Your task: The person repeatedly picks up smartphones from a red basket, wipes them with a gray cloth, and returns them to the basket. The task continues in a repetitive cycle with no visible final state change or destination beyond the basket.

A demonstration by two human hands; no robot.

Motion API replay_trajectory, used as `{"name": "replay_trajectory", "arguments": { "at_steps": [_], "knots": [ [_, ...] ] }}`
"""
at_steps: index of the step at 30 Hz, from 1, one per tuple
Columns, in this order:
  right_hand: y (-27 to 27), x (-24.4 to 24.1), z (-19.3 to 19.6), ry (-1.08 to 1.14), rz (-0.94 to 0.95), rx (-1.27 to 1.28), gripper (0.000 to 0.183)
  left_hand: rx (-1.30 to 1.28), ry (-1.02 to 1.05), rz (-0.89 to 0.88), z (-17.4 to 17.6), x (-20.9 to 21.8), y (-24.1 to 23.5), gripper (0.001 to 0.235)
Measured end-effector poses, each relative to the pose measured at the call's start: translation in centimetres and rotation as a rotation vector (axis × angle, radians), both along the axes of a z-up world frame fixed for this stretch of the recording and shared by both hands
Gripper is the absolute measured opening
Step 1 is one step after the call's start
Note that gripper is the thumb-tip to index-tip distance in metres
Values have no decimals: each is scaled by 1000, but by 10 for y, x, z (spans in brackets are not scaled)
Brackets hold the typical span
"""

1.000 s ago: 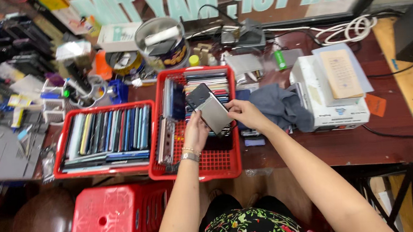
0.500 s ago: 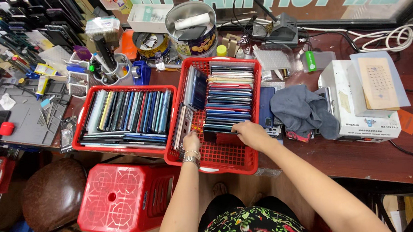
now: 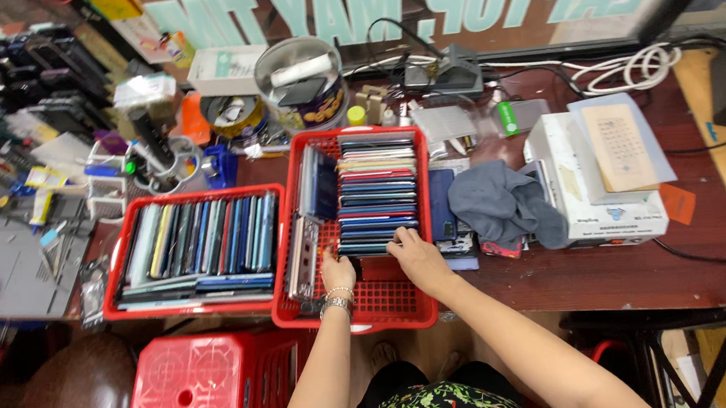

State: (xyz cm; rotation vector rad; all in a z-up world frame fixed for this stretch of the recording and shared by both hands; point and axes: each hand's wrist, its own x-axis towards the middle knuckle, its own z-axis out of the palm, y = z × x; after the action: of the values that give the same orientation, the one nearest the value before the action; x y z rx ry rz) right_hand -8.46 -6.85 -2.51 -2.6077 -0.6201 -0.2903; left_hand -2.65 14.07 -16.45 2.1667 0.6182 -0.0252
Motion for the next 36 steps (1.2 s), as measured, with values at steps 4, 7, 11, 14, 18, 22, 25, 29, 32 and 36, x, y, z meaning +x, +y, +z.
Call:
{"name": "replay_trajectory", "arguments": {
  "at_steps": [4, 7, 11, 14, 18, 22, 25, 29, 32, 36],
  "knots": [
    [-34, 21, 33, -66, -122, 180, 26, 124, -393, -45, 63, 0, -47, 53],
    [-88, 34, 63, -56, -427, 99, 43, 152, -554, -171, 109, 7, -85, 47],
    [-148, 32, 72, 253, -677, -217, 94, 81, -605, -364, 143, 10, -142, 34],
    [-166, 25, 48, 377, -645, -142, 73, -14, -556, -491, 149, 11, -183, 27],
    [-198, 20, 22, 212, -666, 267, 45, -183, -456, -539, 138, 13, -221, 20],
    [-253, 7, 32, -73, -708, 613, 41, -185, -157, -547, 117, 16, -254, 19],
    [-278, -17, 42, 28, -785, 884, 45, 28, -143, -704, 107, 5, -284, 26],
    [-285, -50, 35, 163, -867, 1089, 58, 298, -183, -817, 111, -24, -322, 73],
    [-285, -66, 16, 201, -853, 1164, 58, 396, -71, -829, 111, -33, -336, 98],
    [-294, -75, 2, 238, -805, 1386, 53, 394, 61, -815, 100, -23, -339, 105]
  ]
}}
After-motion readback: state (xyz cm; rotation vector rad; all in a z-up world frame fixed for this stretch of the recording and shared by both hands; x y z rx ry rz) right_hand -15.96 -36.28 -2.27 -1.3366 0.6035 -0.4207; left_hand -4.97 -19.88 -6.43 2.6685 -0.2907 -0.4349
